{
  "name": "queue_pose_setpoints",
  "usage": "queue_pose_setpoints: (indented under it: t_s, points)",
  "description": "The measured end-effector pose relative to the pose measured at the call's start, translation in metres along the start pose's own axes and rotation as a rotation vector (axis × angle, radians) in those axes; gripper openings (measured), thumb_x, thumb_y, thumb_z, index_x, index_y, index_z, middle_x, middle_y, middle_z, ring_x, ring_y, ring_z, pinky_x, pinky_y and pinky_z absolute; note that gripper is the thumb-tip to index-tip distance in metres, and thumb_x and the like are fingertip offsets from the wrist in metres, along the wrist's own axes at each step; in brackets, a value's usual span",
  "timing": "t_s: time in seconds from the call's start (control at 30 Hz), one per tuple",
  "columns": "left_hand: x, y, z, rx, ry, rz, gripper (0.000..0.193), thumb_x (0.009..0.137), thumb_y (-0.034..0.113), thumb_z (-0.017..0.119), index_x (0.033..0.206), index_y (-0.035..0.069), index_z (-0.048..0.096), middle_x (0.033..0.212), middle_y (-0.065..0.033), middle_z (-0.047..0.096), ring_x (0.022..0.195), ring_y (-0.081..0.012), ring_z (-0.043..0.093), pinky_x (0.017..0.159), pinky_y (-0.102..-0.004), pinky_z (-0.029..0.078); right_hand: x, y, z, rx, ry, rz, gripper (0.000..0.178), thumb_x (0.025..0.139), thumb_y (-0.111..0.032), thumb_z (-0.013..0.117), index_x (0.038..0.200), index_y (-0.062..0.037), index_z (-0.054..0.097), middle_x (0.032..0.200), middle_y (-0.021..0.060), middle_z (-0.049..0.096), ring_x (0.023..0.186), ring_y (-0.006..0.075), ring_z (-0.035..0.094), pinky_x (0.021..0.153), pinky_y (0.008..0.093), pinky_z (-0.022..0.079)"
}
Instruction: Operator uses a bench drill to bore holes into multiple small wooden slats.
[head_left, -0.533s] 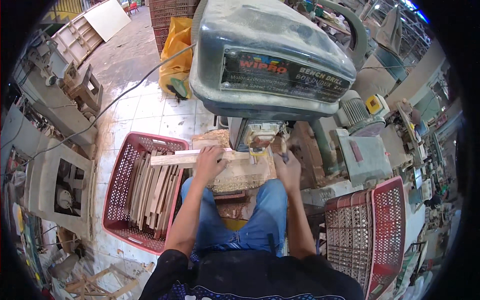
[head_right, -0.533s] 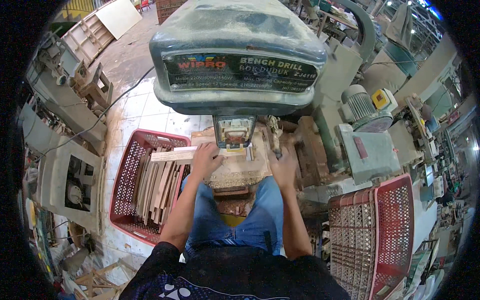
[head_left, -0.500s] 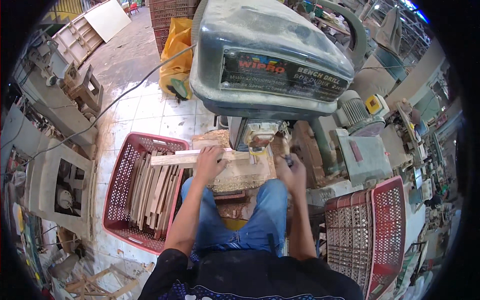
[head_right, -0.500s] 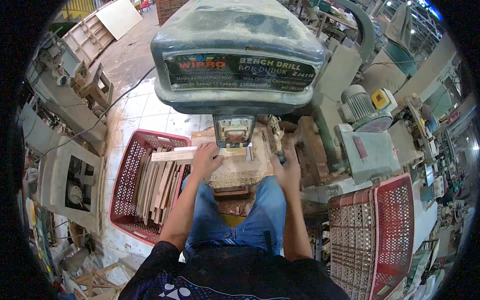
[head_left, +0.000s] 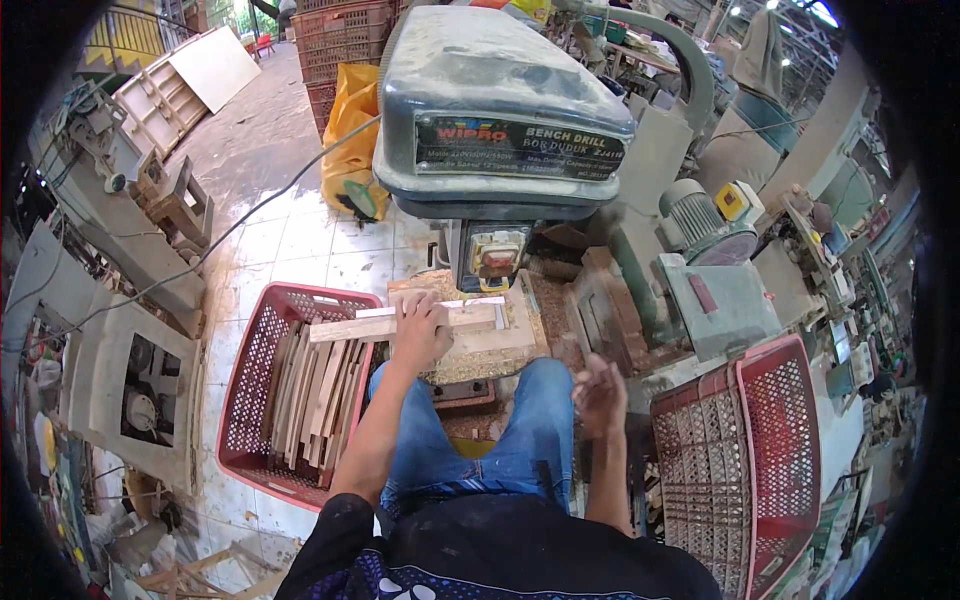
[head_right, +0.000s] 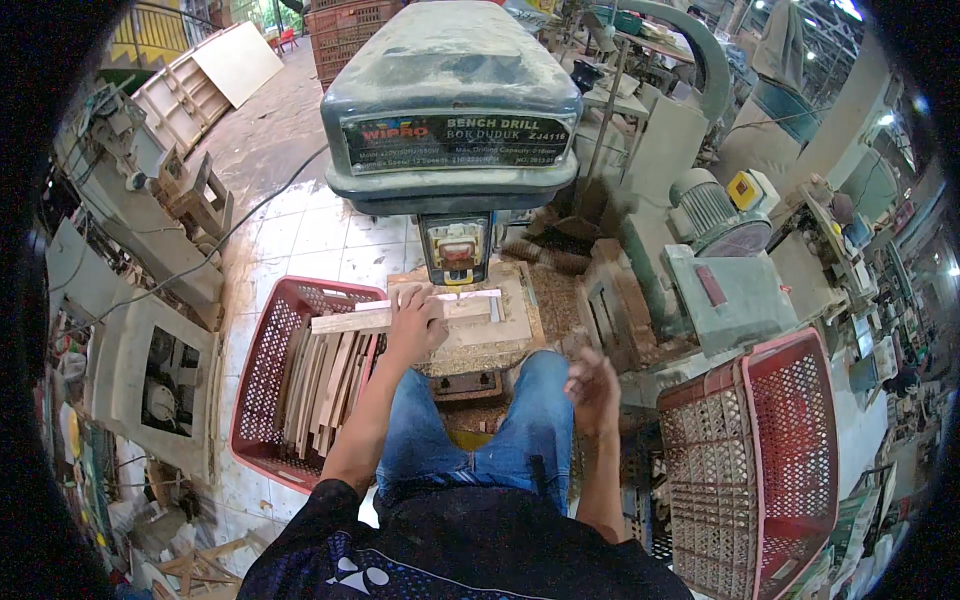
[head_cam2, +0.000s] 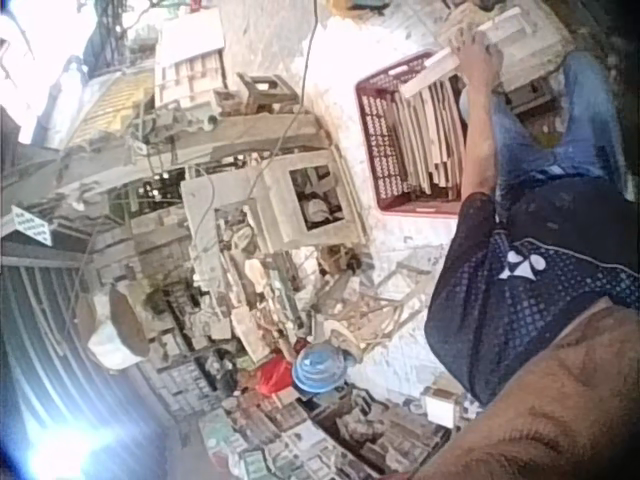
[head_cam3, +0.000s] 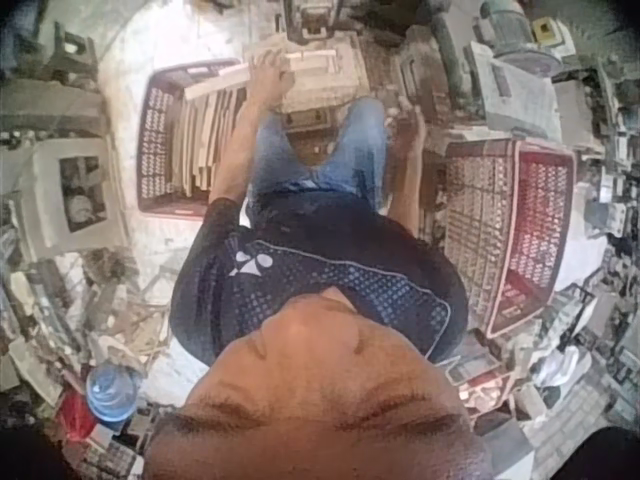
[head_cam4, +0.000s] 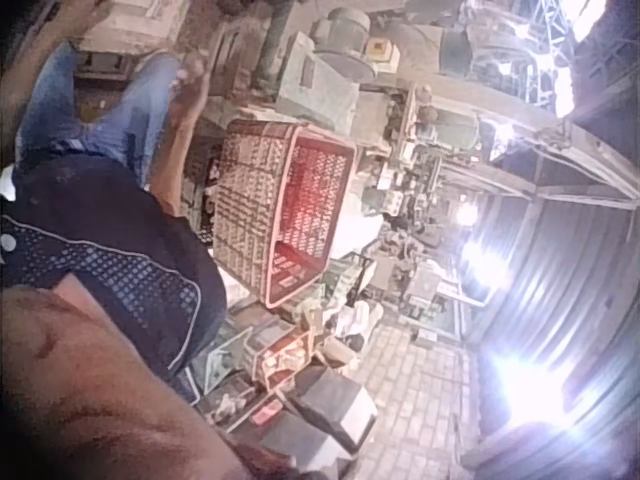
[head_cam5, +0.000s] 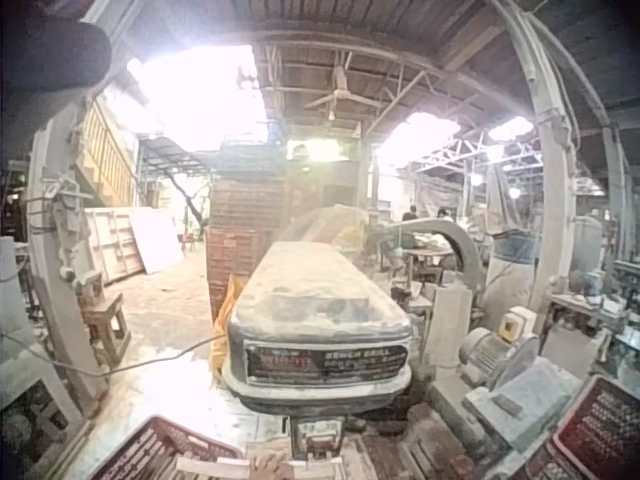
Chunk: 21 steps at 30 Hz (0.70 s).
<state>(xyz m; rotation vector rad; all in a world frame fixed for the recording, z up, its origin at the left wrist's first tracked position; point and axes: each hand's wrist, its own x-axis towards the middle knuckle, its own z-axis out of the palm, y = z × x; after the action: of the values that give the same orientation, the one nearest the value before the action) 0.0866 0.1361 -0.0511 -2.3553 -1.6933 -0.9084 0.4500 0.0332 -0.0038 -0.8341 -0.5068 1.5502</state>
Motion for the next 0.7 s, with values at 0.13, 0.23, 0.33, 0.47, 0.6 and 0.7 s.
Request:
queue_pose_setpoints:
  t_s: [0.13,0.23,0.33,0.47,0.6,0.7]
  points:
    - [-0.013,0.007,-0.018,-0.068,-0.242,0.001,0.041,0.076,0.017,0.072,0.115,0.007,0.064,0.118,-0.0102,0.061,0.114,-0.0297,0.058,0.101,-0.0447,0.047,-0.006,0.050,-0.041,-0.079,0.132,0.110,0.055,0.100,-0.046,0.056,0.135,-0.0031,0.052,0.089,0.0094,0.068,0.073,0.0202,0.063,0.068,0.0316,0.051]
    - [-0.025,0.016,-0.033,0.018,-0.273,0.129,0.040,0.080,0.017,0.072,0.118,0.009,0.062,0.114,-0.0077,0.061,0.107,-0.0276,0.061,0.087,-0.0407,0.053,-0.013,0.063,-0.026,-0.272,0.214,0.137,0.049,0.101,-0.041,0.056,0.130,-0.0017,0.054,0.089,0.0074,0.067,0.073,0.0169,0.061,0.069,0.0297,0.050]
    - [-0.024,0.020,-0.045,-0.023,-0.307,0.230,0.040,0.085,0.020,0.071,0.123,0.012,0.061,0.114,-0.0078,0.062,0.104,-0.0275,0.063,0.081,-0.0395,0.055,-0.004,0.084,-0.036,-0.348,0.216,0.123,0.043,0.101,-0.038,0.059,0.124,-0.0019,0.059,0.088,0.0061,0.067,0.070,0.0147,0.061,0.065,0.0284,0.050]
    - [-0.028,0.020,-0.049,-0.107,-0.265,0.159,0.045,0.089,0.022,0.067,0.133,0.012,0.058,0.109,-0.0105,0.062,0.101,-0.0300,0.064,0.080,-0.0453,0.053,0.003,0.084,-0.018,-0.549,0.241,0.114,0.036,0.100,-0.034,0.062,0.118,-0.0031,0.062,0.086,0.0056,0.067,0.069,0.0137,0.062,0.060,0.0276,0.050]
    - [-0.025,0.011,-0.048,-0.072,-0.233,0.099,0.042,0.093,0.031,0.063,0.129,0.011,0.059,0.110,-0.0102,0.063,0.101,-0.0299,0.064,0.082,-0.0449,0.053,0.010,0.088,-0.027,-0.572,0.242,0.118,0.035,0.100,-0.034,0.059,0.118,-0.0044,0.062,0.087,0.0059,0.068,0.070,0.0144,0.063,0.059,0.0290,0.050]
    - [-0.018,0.001,-0.043,-0.031,-0.175,0.136,0.035,0.091,0.032,0.064,0.119,0.010,0.064,0.108,-0.0095,0.063,0.101,-0.0290,0.063,0.083,-0.0433,0.052,0.011,0.087,-0.037,-0.485,0.248,0.127,0.036,0.101,-0.035,0.058,0.119,-0.0043,0.061,0.086,0.0059,0.067,0.070,0.0148,0.064,0.058,0.0304,0.051]
